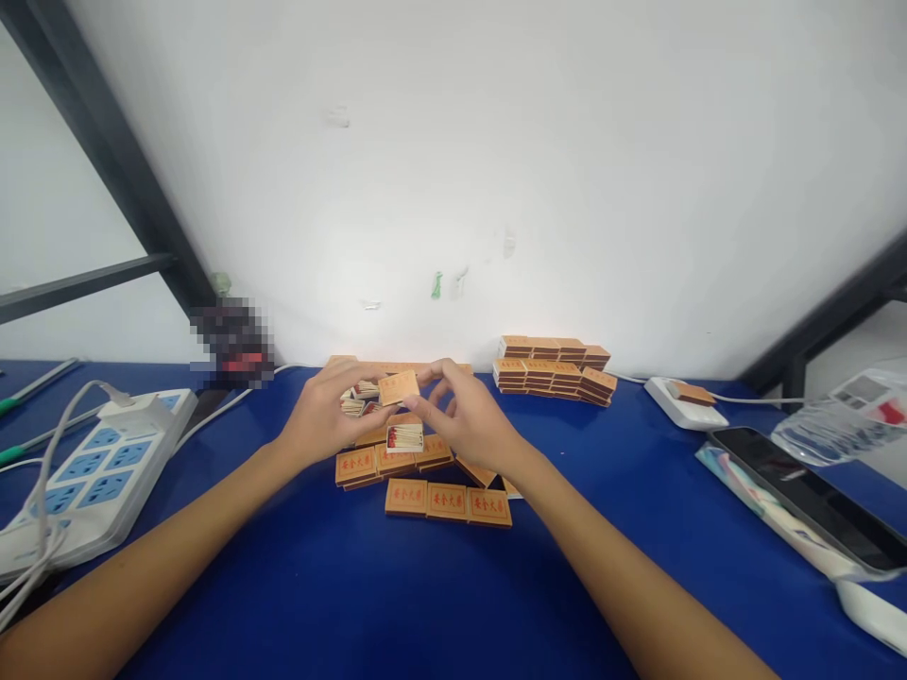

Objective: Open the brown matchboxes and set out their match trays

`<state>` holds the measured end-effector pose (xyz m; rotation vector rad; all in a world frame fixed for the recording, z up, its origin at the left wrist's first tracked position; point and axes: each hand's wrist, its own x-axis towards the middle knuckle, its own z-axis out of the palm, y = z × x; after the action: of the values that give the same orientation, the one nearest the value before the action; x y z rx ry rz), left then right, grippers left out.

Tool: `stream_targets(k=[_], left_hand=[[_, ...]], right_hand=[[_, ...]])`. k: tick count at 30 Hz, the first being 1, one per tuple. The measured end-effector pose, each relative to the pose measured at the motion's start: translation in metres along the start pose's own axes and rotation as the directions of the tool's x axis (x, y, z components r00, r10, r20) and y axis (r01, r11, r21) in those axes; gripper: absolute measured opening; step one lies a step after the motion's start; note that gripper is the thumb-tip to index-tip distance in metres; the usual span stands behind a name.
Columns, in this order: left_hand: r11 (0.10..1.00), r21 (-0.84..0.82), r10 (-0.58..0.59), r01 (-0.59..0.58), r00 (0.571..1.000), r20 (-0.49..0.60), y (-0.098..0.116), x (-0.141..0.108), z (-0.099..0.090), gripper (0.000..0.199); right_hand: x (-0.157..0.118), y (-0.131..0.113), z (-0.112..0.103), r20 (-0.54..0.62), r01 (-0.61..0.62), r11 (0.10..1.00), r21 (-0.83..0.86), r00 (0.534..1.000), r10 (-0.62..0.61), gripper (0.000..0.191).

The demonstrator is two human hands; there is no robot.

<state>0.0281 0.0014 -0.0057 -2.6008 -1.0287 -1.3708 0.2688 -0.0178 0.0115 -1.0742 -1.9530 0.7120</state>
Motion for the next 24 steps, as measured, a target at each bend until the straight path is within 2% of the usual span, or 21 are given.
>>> stream_targets(k=[2,5,8,11,13,17,21,24], left_hand=[[1.0,-0.017,0.021,-0.021,1.0,-0.007,0.001,0.0,0.0,0.028],[0.998,-0.031,0.048,-0.047,0.999,0.019,0.003,0.0,0.0,0.024],[0.999,0.0,0.037,-0.037,0.997,0.074,0.004,-0.001,0.001,0.025],[0.999,0.043,0.009,-0.014,0.994,0.107,-0.001,-0.001,0.0,0.031],[0.996,0.085,-0.035,0.024,0.991,0.131,-0.009,0.001,-0.001,0.034],[0.958,0.225,-0.217,0.176,0.961,0.173,-0.038,0.013,-0.005,0.037],[0.949,0.257,-0.24,0.183,0.947,0.213,-0.071,0.031,-0.006,0.031],[0.95,0.251,-0.243,0.184,0.943,0.23,-0.082,0.039,-0.002,0.03]], right_hand=[[-0.002,-0.002,0.008,0.059,-0.028,0.99,0.135,0.998,0.02,0.036],[-0.005,-0.002,0.019,0.081,-0.048,0.978,0.201,0.996,0.033,0.035],[-0.004,0.002,0.022,0.035,-0.075,0.977,0.199,0.997,0.069,0.039],[0.001,0.008,0.016,-0.047,-0.159,0.965,0.209,0.984,0.172,0.049],[0.005,0.014,0.011,-0.119,-0.2,0.955,0.221,0.966,0.23,0.054],[0.011,0.028,0.001,-0.202,-0.23,0.945,0.233,0.939,0.279,0.06],[0.017,0.047,-0.004,-0.311,-0.191,0.965,0.178,0.92,0.239,0.062],[0.019,0.059,-0.007,-0.356,-0.183,0.975,0.13,0.909,0.218,0.059]])
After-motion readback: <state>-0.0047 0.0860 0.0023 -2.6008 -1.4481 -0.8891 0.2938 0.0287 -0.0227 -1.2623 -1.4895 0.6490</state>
